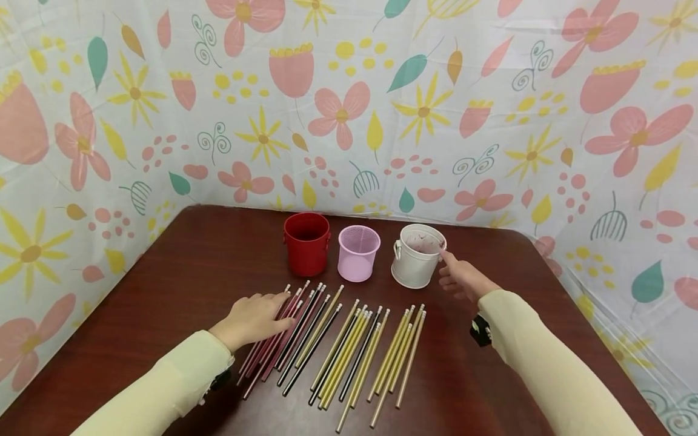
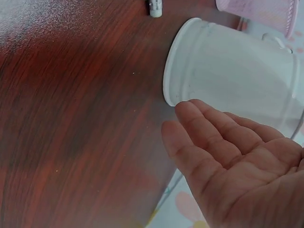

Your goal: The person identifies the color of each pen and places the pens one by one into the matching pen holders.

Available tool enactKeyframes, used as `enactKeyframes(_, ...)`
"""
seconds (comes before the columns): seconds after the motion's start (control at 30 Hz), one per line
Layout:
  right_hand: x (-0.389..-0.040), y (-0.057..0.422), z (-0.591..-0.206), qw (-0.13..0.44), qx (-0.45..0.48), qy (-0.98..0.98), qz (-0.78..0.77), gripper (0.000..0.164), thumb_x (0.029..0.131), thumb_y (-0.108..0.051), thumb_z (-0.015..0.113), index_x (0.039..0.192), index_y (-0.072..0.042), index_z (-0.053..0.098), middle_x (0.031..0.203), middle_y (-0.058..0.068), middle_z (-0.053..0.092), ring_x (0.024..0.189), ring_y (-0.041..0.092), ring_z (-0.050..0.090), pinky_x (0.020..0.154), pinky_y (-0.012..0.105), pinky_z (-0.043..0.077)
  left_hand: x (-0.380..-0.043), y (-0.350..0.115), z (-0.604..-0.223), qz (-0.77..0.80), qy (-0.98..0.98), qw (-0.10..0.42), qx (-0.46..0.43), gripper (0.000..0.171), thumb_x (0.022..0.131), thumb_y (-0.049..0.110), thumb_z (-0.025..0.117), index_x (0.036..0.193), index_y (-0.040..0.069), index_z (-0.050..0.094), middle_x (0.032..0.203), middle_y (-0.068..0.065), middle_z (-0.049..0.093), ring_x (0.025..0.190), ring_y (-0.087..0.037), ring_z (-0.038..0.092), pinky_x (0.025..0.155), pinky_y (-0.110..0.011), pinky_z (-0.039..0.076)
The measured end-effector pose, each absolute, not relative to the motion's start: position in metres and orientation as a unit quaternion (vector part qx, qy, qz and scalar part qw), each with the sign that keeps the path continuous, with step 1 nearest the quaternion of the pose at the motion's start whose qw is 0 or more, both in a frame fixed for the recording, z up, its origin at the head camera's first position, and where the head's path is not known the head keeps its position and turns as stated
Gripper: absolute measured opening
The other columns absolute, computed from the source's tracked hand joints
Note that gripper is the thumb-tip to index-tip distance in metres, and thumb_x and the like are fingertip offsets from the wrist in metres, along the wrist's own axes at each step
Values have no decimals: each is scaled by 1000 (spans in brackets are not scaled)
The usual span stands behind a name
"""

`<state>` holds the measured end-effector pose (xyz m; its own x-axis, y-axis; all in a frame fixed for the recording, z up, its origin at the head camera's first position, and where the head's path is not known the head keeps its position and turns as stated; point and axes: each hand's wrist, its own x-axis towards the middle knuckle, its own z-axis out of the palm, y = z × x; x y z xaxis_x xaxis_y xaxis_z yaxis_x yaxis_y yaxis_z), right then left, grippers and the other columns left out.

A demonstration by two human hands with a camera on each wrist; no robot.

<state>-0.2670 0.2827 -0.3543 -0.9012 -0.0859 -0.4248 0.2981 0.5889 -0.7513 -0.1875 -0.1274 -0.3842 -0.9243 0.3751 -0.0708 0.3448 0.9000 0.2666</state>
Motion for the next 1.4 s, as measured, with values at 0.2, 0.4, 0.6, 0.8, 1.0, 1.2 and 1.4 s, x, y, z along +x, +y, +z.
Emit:
enactKeyframes(0.2, -272, 283, -358, 222, 73, 852, -469, 89, 98, -55, 5, 137, 22, 29, 136, 40, 38, 126, 48, 41, 99, 58, 37, -188, -131, -386, 135, 972, 74, 179, 57, 91, 36, 62, 133, -1, 54, 124, -20, 61, 111, -35, 60, 77, -51, 52)
enactKeyframes(0.4, -277, 283, -361, 222, 71, 844, -483, 92, 97, -58, 4, 138, 21, 27, 137, 40, 37, 127, 48, 40, 100, 59, 36, -189, -132, -389, 137, 974, 70, 168, 50, 90, 34, 62, 128, 1, 58, 116, -17, 66, 101, -31, 64, 61, -42, 53)
enactKeyframes(0.6, -278, 286, -366, 222, 66, 846, -481, 90, 98, -56, 5, 138, 22, 26, 137, 39, 37, 127, 48, 40, 100, 56, 37, -192, -130, -396, 136, 978, 68, 141, 43, 91, 31, 61, 123, 3, 62, 109, -14, 69, 83, -25, 64, 51, -34, 45)
enactKeyframes(0.8, -279, 285, -365, 228, 57, 830, -505, 90, 98, -57, 8, 140, 22, 22, 141, 39, 31, 131, 48, 35, 104, 54, 34, -197, -135, -398, 138, 982, 70, 109, 33, 91, 26, 60, 113, 3, 67, 93, -10, 69, 68, -20, 57, 54, -38, 46)
enactKeyframes(1.0, -281, 284, -367, 230, 50, 828, -509, 89, 99, -56, 9, 139, 22, 21, 142, 39, 29, 133, 48, 32, 105, 54, 33, -204, -141, -398, 133, 983, 82, 97, 17, 91, 21, 62, 95, 7, 71, 85, -4, 66, 68, -19, 57, 58, -40, 47)
enactKeyframes(1.2, -280, 284, -369, 223, 41, 836, -500, 89, 99, -56, 9, 138, 23, 25, 139, 40, 33, 130, 49, 36, 103, 54, 36, -206, -139, -401, 115, 985, 86, 99, 32, 90, 17, 62, 60, 14, 53, 51, 5, 39, 48, -11, 35, 46, -27, 28)
enactKeyframes(1.4, -286, 292, -375, 215, 25, 841, -497, 98, 95, -66, 20, 134, 23, 32, 134, 39, 42, 123, 46, 46, 97, 51, 43, -209, -136, -402, 110, 985, 84, 103, 40, 90, 13, 60, 54, 15, 42, 49, 5, 32, 46, -11, 31, 45, -27, 26)
